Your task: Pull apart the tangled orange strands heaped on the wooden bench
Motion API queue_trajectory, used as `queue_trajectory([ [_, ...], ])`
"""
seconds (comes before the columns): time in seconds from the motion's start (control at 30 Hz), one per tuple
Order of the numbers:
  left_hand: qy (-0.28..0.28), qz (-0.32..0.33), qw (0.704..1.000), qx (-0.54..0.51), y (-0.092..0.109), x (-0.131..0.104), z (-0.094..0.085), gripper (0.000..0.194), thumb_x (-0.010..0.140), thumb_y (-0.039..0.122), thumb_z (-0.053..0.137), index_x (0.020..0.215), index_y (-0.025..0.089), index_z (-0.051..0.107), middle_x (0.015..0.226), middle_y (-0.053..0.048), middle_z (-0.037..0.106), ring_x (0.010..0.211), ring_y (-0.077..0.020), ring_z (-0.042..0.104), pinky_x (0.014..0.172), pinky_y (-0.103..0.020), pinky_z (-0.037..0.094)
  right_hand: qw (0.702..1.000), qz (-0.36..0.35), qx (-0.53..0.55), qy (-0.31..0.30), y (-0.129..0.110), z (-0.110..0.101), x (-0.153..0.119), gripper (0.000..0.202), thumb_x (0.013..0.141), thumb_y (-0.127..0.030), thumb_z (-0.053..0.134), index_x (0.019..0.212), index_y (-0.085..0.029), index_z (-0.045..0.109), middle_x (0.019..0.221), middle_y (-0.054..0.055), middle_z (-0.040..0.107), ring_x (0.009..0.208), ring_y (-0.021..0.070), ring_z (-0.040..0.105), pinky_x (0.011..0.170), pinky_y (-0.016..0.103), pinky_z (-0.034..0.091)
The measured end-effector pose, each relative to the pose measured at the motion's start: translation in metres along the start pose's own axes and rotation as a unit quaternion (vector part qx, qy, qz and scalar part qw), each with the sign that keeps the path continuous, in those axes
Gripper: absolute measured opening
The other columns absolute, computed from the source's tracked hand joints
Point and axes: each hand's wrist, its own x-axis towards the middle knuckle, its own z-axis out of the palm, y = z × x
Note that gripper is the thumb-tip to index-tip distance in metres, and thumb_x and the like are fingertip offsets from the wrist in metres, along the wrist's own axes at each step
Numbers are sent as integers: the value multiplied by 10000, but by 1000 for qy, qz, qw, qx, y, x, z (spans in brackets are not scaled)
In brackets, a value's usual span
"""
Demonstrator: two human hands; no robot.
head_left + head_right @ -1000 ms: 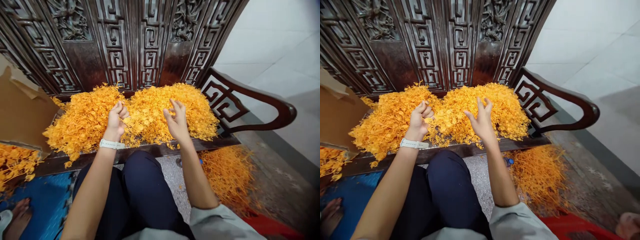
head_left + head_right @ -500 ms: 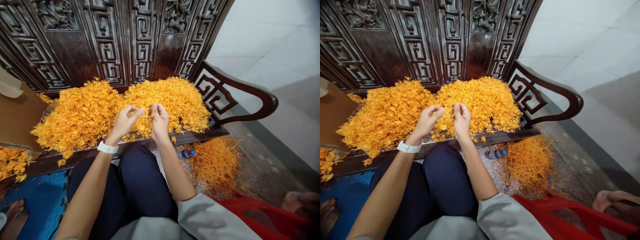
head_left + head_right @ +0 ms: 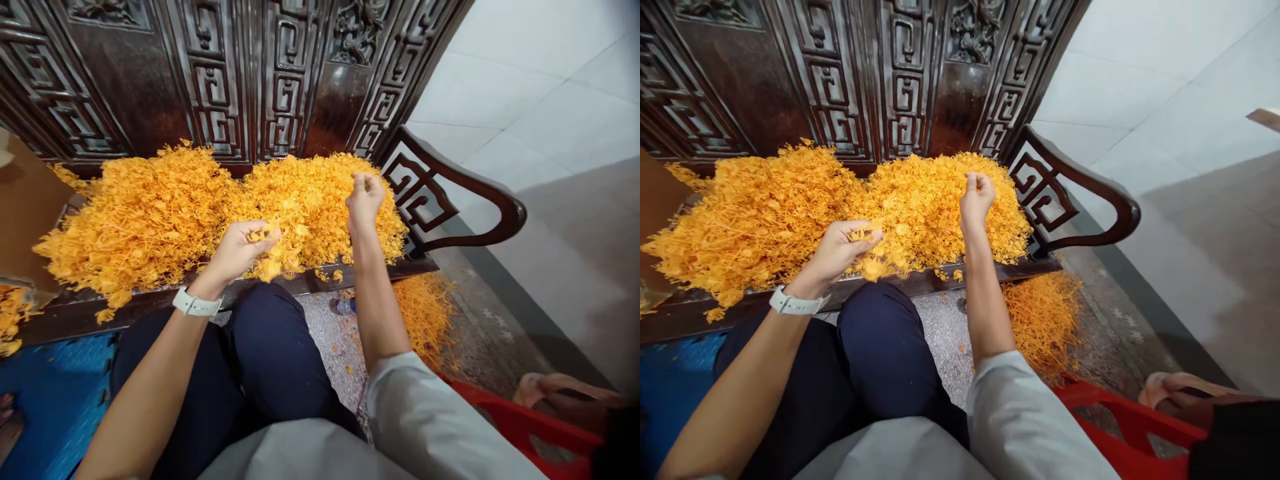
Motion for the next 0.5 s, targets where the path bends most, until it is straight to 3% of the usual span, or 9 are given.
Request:
queue_trajectory([
  [0.1,113,-47,992,-34,-15,10,-5,394,654,459,981,822,151,802,751,-54,678,611,-123,467,550,-238,345,982,-74,-142,-103,-6,-9,-29,532,893,-541,723,1311,-225,626,1290,127,599,960,195,640,877,447,606],
  [0.2,153,-34,987,-27,-27,16,-5,356,672,415,974,825,149,792,814,-58,710,689,-140,536,612,-239,389,974,-69,-132,-172,-25,-1,-91,584,978,-649,585,1417,-265,591,1449,151,540,1101,226,659,912,435,609],
  [0.27,130,-1,992,7,-31,14,-1,292,730,385,936,748,152,761,766,-33,667,706,-141,534,640,-239,393,974,-18,-39,-223,-37,12,-130,569,1020,-705,462,1351,-271,624,1339,128,623,1032,210,675,824,377,609],
  [0.33,94,21,995,39,-32,10,4,303,795,366,882,672,152,708,694,-8,585,667,-125,483,622,-234,367,973,7,38,-229,-43,26,-157,530,1009,-718,488,1203,-259,669,1121,87,680,900,183,656,748,333,579],
  [0.43,76,7,996,38,-34,8,10,340,846,361,831,642,154,654,634,14,480,580,-98,372,532,-229,279,984,-15,83,-156,-40,38,-177,394,969,-637,641,965,-243,657,839,12,604,739,148,562,686,306,510],
  [0.5,102,-23,994,12,-36,14,8,326,845,326,830,643,157,637,618,20,451,538,-86,325,481,-228,224,988,-43,81,-125,-41,35,-188,362,975,-567,675,844,-236,608,742,-17,532,682,135,511,667,307,475],
])
